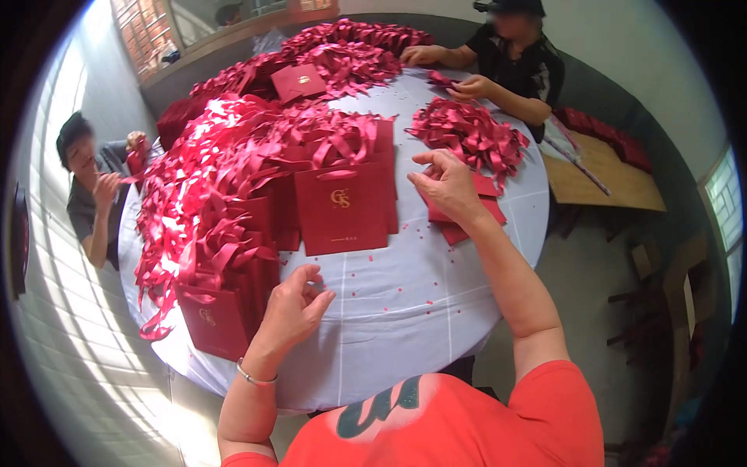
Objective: The person attaches ribbon handles to paper gift bags by threading ribbons through the holes in each bag and securing them by hand.
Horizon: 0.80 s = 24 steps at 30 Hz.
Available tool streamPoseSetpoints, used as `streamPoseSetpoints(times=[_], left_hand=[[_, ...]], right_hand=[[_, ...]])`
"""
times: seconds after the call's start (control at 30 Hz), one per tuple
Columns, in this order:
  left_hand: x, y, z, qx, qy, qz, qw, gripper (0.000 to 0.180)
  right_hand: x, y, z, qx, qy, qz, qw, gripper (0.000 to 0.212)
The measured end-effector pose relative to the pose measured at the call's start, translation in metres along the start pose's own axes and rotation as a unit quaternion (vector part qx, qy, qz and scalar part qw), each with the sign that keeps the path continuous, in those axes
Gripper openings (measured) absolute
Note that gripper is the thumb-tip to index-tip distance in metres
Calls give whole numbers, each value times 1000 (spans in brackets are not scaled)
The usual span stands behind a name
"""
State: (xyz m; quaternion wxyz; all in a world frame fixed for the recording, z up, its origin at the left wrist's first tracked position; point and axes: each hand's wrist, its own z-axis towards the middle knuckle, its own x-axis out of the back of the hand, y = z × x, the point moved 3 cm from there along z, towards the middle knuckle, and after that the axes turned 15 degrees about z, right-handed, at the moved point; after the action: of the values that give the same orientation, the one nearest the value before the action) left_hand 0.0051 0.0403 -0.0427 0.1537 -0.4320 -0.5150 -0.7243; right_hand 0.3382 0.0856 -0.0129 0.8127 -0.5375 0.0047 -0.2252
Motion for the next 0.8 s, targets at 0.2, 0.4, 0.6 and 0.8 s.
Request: streamPoseSetpoints(times=[0.2, 0.4, 0.6, 0.8], left_hand=[[0, 7, -2, -30, -2, 36, 999, 42], [-3, 10, -2, -62, 25, 66, 996, 37], [-5, 13, 0, -82, 29, 91, 992, 36], [-6, 17, 1, -107, 28, 78, 991, 33]], right_hand=[[58, 20, -23, -4, -85, -269, 959, 66], [69, 58, -43, 36, 2, -310, 950, 69], [89, 61, -40, 58, 79, -393, 914, 56], [95, 54, -36, 79, 102, -430, 894, 30]])
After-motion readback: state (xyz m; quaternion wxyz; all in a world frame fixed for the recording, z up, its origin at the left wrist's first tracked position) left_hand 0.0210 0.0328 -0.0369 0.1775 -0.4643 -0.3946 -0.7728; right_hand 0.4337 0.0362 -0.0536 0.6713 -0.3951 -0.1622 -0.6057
